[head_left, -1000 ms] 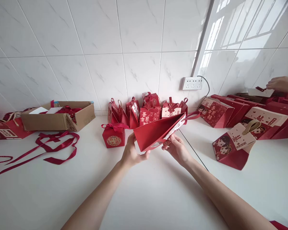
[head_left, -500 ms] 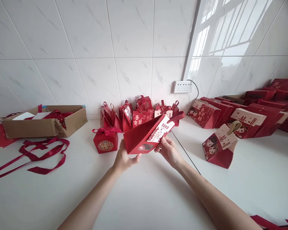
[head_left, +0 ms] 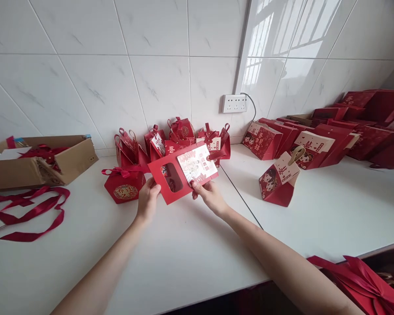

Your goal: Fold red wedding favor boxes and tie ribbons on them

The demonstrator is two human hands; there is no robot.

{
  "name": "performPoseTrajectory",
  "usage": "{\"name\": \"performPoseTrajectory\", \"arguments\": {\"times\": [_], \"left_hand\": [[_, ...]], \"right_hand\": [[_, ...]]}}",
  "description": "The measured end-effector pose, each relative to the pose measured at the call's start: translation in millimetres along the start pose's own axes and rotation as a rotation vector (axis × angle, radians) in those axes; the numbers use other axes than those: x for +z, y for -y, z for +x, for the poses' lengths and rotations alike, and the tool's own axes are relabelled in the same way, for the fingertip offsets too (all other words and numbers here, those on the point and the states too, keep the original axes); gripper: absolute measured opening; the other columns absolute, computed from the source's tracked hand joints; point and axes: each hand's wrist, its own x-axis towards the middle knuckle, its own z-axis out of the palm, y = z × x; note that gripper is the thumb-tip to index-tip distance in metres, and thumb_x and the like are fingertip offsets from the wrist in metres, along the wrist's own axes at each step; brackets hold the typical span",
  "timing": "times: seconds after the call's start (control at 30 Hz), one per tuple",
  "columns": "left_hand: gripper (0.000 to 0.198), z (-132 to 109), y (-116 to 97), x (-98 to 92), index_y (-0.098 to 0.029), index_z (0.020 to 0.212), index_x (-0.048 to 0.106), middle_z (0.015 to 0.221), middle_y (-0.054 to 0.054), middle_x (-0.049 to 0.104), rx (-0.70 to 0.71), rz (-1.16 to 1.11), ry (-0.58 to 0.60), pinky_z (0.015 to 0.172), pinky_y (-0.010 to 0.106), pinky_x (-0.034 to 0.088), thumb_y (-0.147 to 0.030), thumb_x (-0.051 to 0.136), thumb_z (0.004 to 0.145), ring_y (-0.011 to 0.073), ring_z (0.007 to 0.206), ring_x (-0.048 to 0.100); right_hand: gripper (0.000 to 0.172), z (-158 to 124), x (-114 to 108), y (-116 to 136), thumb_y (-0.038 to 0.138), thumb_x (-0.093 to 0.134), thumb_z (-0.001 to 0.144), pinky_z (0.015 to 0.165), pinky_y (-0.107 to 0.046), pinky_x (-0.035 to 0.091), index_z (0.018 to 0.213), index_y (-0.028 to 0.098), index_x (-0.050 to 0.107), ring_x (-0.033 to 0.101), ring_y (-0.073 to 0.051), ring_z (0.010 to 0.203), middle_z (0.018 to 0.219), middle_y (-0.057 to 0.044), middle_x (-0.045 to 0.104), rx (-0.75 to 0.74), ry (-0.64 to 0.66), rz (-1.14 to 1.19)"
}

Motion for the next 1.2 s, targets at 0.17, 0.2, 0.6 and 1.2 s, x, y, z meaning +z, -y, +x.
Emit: {"name": "performPoseTrajectory", "arguments": {"times": [0.17, 0.2, 0.6, 1.2], "left_hand": [[0.031, -6.3, -16.1, 11.7, -0.020, 0.094, 0.060, 0.088, 0.003, 0.069, -0.266, -0.391, -0.103, 0.067, 0.027, 0.054, -0.040, 0.056, 0.071, 0.0184, 0.080, 0.065], [0.030, -7.3, -21.1, 14.0, -0.020, 0.095, 0.060, 0.087, 0.003, 0.069, -0.332, -0.450, -0.121, 0.065, 0.026, 0.055, -0.040, 0.055, 0.074, 0.0167, 0.076, 0.065], [0.032, -15.2, -21.1, 22.6, -0.016, 0.098, 0.054, 0.093, 0.007, 0.065, -0.434, -0.311, 0.143, 0.071, 0.029, 0.057, -0.038, 0.056, 0.074, 0.0173, 0.079, 0.064], [0.057, -20.5, -10.3, 11.9, -0.022, 0.117, 0.051, 0.094, 0.004, 0.059, 0.391, 0.079, 0.062, 0.071, 0.028, 0.052, -0.035, 0.075, 0.067, 0.0149, 0.079, 0.060]], "right_hand": [[0.066, -8.2, -0.1, 4.8, 0.077, 0.038, 0.077, 0.059, -0.030, 0.040, 0.055, 0.018, 0.056, 0.049, -0.014, 0.054, 0.053, -0.003, 0.056, -0.013, -0.077, -0.405], [0.068, -8.9, -0.7, 4.7, 0.078, 0.034, 0.077, 0.061, -0.031, 0.041, 0.059, 0.017, 0.058, 0.051, -0.015, 0.056, 0.054, -0.004, 0.057, -0.005, -0.071, -0.412], [0.059, -3.8, -0.4, -3.1, 0.072, 0.044, 0.079, 0.068, -0.033, 0.051, 0.111, 0.023, 0.051, 0.060, -0.020, 0.084, 0.107, -0.008, 0.062, -0.050, -0.151, -0.047], [0.036, -3.4, 0.2, 1.4, 0.048, 0.060, 0.080, 0.074, -0.033, 0.055, 0.108, 0.025, 0.059, 0.065, -0.020, 0.088, 0.106, -0.003, 0.069, 0.183, 0.023, 0.520]]}}
